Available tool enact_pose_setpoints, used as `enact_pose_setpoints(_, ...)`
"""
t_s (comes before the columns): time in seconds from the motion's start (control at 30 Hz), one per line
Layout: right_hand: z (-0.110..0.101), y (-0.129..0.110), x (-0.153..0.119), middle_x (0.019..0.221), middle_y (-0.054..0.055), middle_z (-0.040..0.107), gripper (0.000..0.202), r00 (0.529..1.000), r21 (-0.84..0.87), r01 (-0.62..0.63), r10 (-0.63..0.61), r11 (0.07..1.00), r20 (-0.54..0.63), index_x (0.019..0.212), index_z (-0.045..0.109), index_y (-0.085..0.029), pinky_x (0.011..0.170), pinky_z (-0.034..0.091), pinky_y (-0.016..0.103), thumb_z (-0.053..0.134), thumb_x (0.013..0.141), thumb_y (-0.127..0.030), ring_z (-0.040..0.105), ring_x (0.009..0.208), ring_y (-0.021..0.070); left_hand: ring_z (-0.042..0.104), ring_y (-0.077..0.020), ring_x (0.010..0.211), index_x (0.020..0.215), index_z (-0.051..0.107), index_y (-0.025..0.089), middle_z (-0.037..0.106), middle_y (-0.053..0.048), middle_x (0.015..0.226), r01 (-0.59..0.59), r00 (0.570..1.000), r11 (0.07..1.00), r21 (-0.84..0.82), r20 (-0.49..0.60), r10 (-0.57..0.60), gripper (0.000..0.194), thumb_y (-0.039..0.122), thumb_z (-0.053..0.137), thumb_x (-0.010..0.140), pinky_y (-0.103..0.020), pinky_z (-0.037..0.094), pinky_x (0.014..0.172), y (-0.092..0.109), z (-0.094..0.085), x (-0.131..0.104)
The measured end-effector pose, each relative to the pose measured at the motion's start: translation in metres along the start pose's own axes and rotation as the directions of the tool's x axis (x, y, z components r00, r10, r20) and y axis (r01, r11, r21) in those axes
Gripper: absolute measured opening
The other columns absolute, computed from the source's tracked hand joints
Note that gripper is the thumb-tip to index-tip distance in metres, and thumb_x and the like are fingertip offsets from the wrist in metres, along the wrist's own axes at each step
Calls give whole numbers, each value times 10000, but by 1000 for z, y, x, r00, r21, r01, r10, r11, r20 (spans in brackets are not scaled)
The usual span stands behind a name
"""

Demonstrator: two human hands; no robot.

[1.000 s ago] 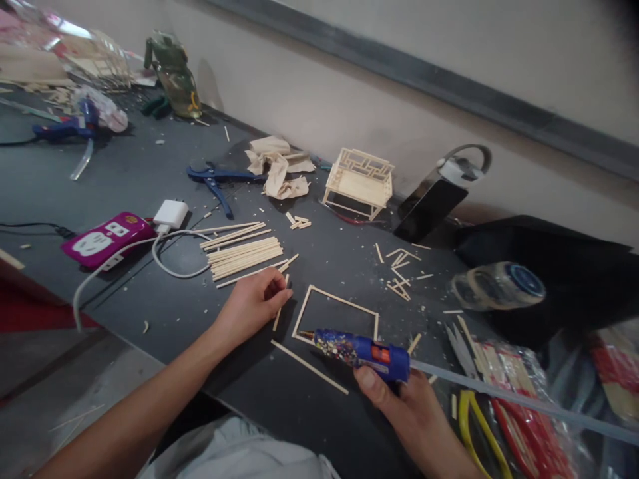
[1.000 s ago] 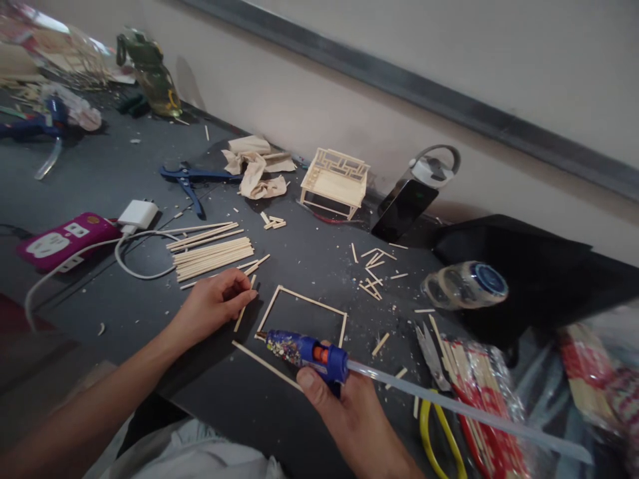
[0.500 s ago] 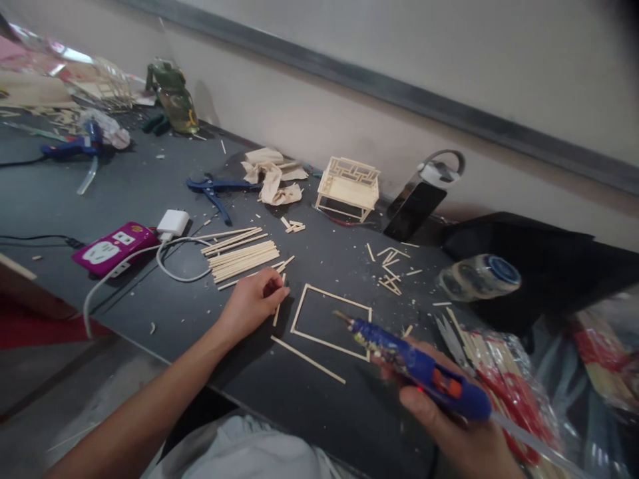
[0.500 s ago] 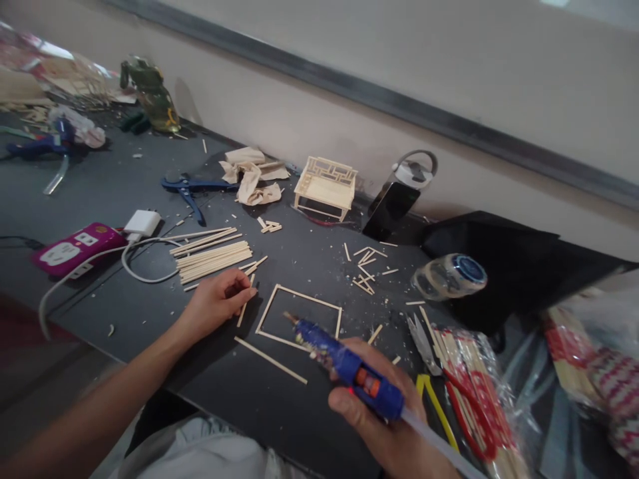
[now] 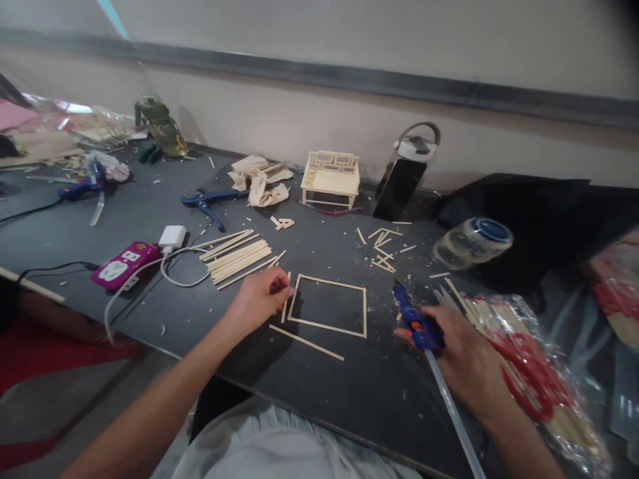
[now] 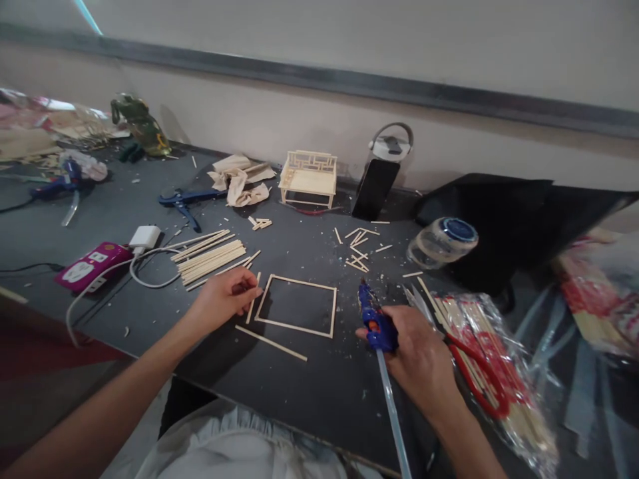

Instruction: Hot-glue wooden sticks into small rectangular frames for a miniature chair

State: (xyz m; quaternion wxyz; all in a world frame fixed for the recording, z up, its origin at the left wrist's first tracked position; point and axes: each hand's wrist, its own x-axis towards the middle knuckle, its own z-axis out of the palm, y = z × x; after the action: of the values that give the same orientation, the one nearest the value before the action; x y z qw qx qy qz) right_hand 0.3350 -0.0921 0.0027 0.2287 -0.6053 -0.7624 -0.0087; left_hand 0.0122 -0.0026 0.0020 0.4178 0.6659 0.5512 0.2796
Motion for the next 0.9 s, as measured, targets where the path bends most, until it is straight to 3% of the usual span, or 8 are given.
enact_pose_setpoints(0.13,7,6,-2,885,101,640,460,997,-24,31,-33,999,-63,995,566,-172,731,504,387,594,797,-586,631,825,261,549,-86,447,744,540,198,565,54,579,7,1000,1000,-1,6,-7,125,296,614,767,-192,457,446,-2,5,5)
enact_pose_setpoints(0.4,10,13,-2,852,83,628,455,998,59,-21,18,998,61,955,570,-175,683,493,374,620,771,-588,622,782,248,566,-94,460,755,532,203,579,53,594,22,999,1000,7,33,-22,136,303,624,764,-201,470,446,-1,8,14)
enact_pose_setpoints(0.73,8,30,-3,907,46,604,364,982,115,-77,55,990,183,1007,517,-229,686,497,350,681,762,-442,615,809,232,596,-111,508,827,541,205,614,41,634,29,995,995,94,96,-38,131,294,625,778,-202,457,461,-2,7,16)
enact_pose_setpoints(0.9,11,34,-4,904,40,602,337,983,135,-83,59,987,175,995,514,-229,674,496,344,676,755,-402,616,800,227,589,-117,527,822,554,209,622,36,650,10,994,988,153,108,-27,128,310,622,784,-207,433,470,-2,6,17)
